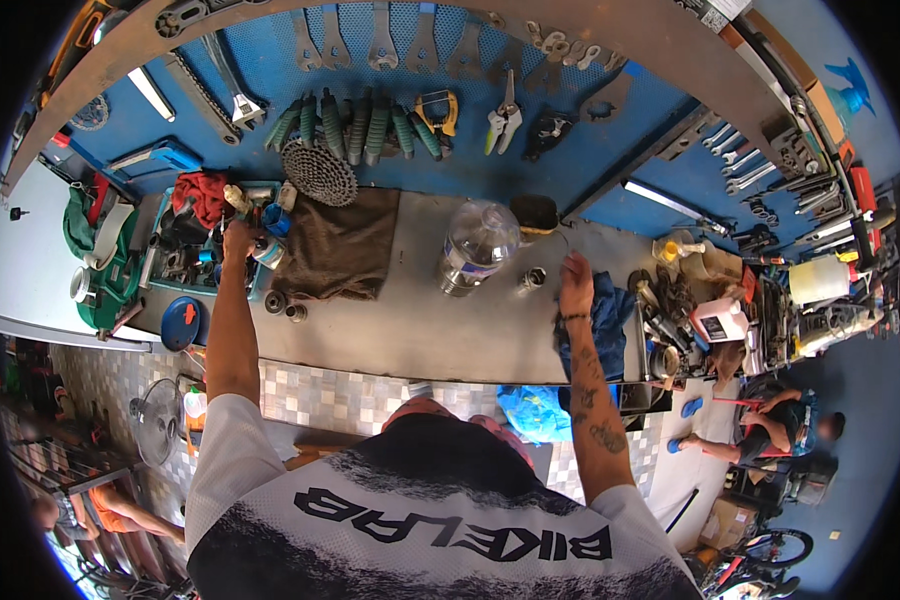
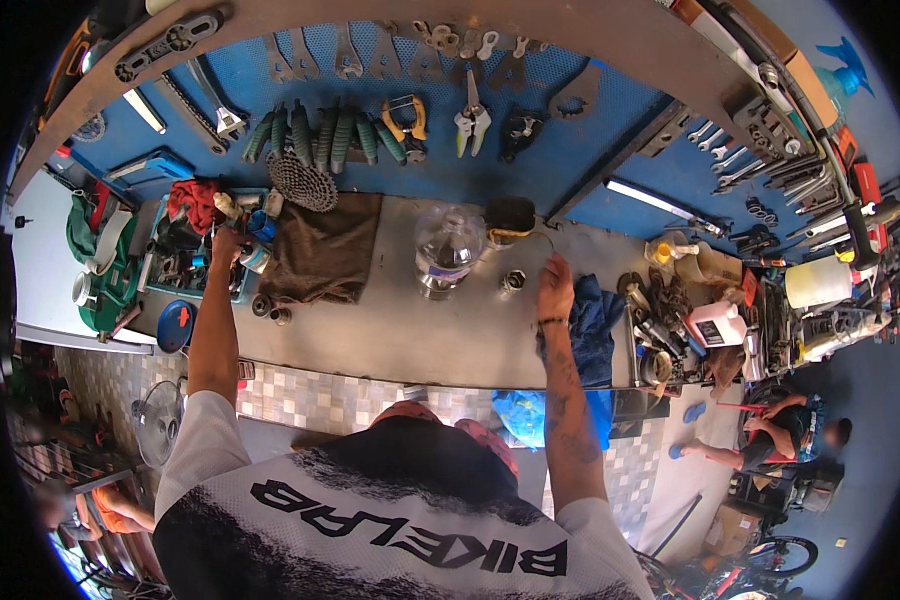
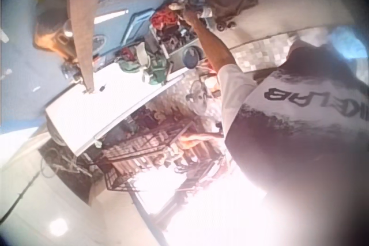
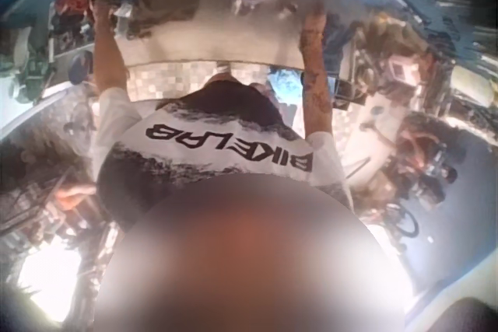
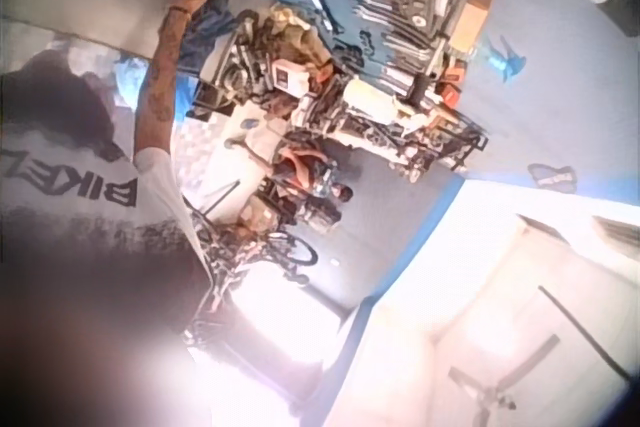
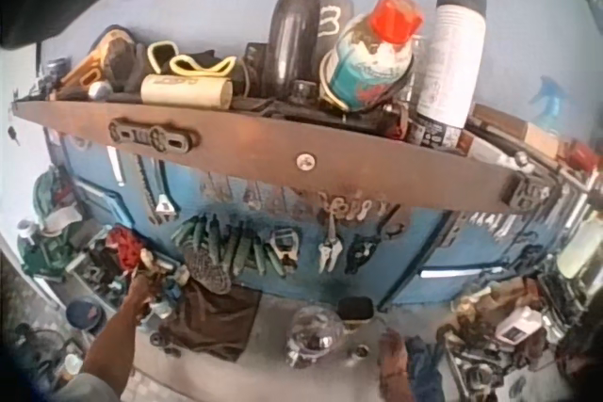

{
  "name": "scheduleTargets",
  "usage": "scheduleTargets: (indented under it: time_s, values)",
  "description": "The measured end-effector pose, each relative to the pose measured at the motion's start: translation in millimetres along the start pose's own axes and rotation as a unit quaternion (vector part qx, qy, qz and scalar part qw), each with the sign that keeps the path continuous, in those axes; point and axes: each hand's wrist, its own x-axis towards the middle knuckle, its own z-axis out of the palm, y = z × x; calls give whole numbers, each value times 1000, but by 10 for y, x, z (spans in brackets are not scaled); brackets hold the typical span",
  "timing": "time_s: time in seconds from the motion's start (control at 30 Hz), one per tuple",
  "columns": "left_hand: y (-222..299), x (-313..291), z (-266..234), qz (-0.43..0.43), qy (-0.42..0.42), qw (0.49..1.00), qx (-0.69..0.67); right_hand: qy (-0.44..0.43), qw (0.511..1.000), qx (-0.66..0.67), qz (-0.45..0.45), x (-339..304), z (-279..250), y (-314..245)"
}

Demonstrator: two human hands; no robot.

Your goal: The person wipes a metal workbench with a blue cloth, then uses a utility knife to scrape a small area. They continue wiping the surface and handle various tools and containers, moving them around the bench.

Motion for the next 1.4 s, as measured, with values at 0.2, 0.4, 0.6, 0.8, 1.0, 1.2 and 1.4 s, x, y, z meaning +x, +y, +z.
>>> scheduleTargets:
  time_s: [0.2,0.4,0.6,0.8,1.0,1.2,1.4]
  values:
    - [40,-138,-218,-152,4,978,-144,-223,941,191,171,663,251,239]
    - [394,-709,-969,-90,68,897,-428,-307,896,250,200,895,520,196]
    - [913,-1247,-1573,-93,72,755,-645,-386,896,191,110,959,780,-1]
    - [1609,-1828,-1828,-19,5,684,-729,-343,936,-55,-46,857,771,-229]
    - [2184,-2433,-1684,-48,-8,628,-777,-181,971,153,-39,308,30,-208]
    - [2928,-3206,-1342,-184,113,676,-705,-24,994,105,29,-770,-1093,-181]
    - [4232,-4244,-959,-100,-40,711,-695,-153,970,181,60,-1834,-1583,-411]
